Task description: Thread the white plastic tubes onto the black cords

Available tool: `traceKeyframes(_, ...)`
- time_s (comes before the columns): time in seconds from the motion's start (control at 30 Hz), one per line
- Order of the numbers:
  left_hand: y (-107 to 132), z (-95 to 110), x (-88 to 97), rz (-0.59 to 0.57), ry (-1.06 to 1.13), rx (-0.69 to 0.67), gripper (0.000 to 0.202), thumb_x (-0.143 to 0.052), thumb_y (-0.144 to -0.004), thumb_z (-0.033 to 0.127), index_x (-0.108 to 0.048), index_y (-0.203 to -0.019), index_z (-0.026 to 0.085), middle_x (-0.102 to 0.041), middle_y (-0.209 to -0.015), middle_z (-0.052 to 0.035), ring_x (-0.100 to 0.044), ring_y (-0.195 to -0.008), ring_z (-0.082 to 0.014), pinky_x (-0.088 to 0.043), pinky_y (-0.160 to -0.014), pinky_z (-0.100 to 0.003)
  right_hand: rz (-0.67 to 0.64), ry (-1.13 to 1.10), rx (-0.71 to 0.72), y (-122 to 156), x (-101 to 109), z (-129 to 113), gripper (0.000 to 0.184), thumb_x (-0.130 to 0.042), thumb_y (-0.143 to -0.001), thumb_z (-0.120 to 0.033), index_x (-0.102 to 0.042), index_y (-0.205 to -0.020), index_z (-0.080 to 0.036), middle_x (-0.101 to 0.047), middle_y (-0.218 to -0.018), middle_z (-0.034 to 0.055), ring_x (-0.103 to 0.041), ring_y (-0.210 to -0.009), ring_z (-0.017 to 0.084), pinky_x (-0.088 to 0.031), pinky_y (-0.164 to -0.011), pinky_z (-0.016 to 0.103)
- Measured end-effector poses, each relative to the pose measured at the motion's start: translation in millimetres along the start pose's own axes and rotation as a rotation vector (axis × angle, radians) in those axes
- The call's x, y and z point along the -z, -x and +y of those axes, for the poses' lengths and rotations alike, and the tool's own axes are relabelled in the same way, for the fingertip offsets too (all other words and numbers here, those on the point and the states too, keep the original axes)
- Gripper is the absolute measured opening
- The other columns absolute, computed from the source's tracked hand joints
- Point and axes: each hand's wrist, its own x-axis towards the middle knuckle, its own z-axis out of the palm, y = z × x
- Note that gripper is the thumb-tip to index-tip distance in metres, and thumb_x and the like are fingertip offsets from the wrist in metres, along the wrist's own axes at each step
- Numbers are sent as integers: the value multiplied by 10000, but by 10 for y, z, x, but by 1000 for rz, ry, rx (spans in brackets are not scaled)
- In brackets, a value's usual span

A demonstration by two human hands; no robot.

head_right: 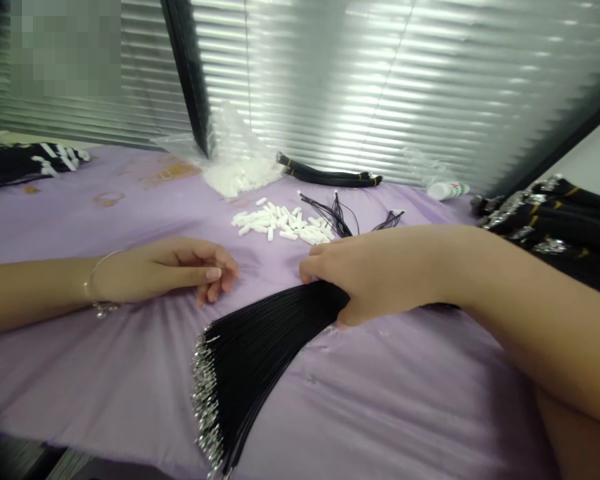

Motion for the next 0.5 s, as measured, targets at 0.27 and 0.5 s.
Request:
traceKeyframes(0.27,2,14,-14,-2,4,3,147,-471,-840,169,-554,-932,89,-588,-805,-52,-545,-644,-72,-477,-604,-190,-126,44,-66,-73,-46,-19,205,-600,-570,-228,-498,-748,-225,-538,-635,-10,-458,-436,117,-293,-371,245)
traceKeyframes(0.5,-13,3,2,-3,50,18,142,-479,-841,183,-564,-917,97,-600,-800,-52,-557,-647,-76,-479,-596,-182,-179,-4,-52,-155,-70,149,184,-593,-576,-236,-566,-758,-237,-562,-649,-10,-480,-468,127,-297,-385,246)
